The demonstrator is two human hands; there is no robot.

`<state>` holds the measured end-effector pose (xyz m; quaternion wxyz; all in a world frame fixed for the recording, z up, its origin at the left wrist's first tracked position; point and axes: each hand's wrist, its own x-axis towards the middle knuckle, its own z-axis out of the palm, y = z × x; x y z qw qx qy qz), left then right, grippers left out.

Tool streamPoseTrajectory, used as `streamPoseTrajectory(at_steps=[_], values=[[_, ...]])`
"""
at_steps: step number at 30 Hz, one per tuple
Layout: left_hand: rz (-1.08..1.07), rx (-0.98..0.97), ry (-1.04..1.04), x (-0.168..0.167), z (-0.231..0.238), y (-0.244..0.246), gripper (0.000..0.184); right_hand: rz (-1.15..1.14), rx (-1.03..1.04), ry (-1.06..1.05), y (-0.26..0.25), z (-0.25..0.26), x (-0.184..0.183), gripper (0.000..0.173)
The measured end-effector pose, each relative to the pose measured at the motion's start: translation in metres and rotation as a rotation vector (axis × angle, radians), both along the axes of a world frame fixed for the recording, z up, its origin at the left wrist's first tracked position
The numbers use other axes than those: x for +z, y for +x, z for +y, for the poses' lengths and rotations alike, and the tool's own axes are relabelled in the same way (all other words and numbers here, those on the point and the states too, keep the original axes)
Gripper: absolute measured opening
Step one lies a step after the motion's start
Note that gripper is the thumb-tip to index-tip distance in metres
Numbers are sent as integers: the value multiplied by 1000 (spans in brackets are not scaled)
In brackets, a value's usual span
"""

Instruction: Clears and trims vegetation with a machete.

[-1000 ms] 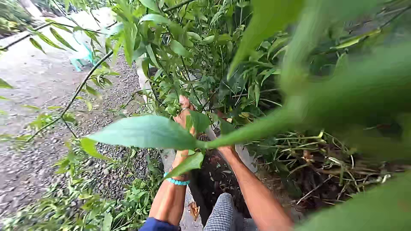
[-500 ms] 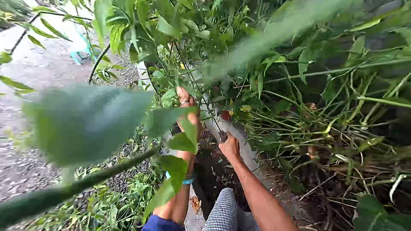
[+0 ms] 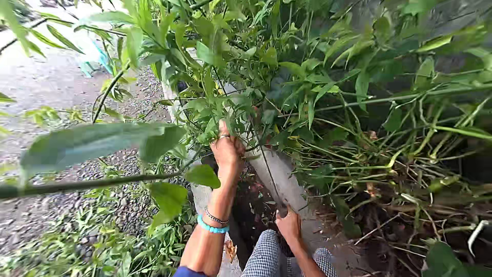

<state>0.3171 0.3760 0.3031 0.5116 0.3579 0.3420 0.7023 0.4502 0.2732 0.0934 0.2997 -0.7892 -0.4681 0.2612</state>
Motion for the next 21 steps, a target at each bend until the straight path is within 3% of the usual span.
streamPoseTrajectory(at_steps=[5, 11, 13, 17, 21], values=[[76, 55, 154, 1, -13, -15, 52, -39, 140, 37, -13, 74, 71, 35], [36, 51, 59, -3, -35, -22, 52, -15, 250, 56, -30, 131, 124, 42], [105, 131, 36, -14, -50, -60, 50, 2, 275, 44, -40, 128, 107, 39], [124, 556, -96, -41, -69, -184, 41, 16, 308, -75, -46, 104, 50, 41], [128, 783, -349, -90, -141, -294, 36, 97, 346, -131, -50, 52, 15, 45]])
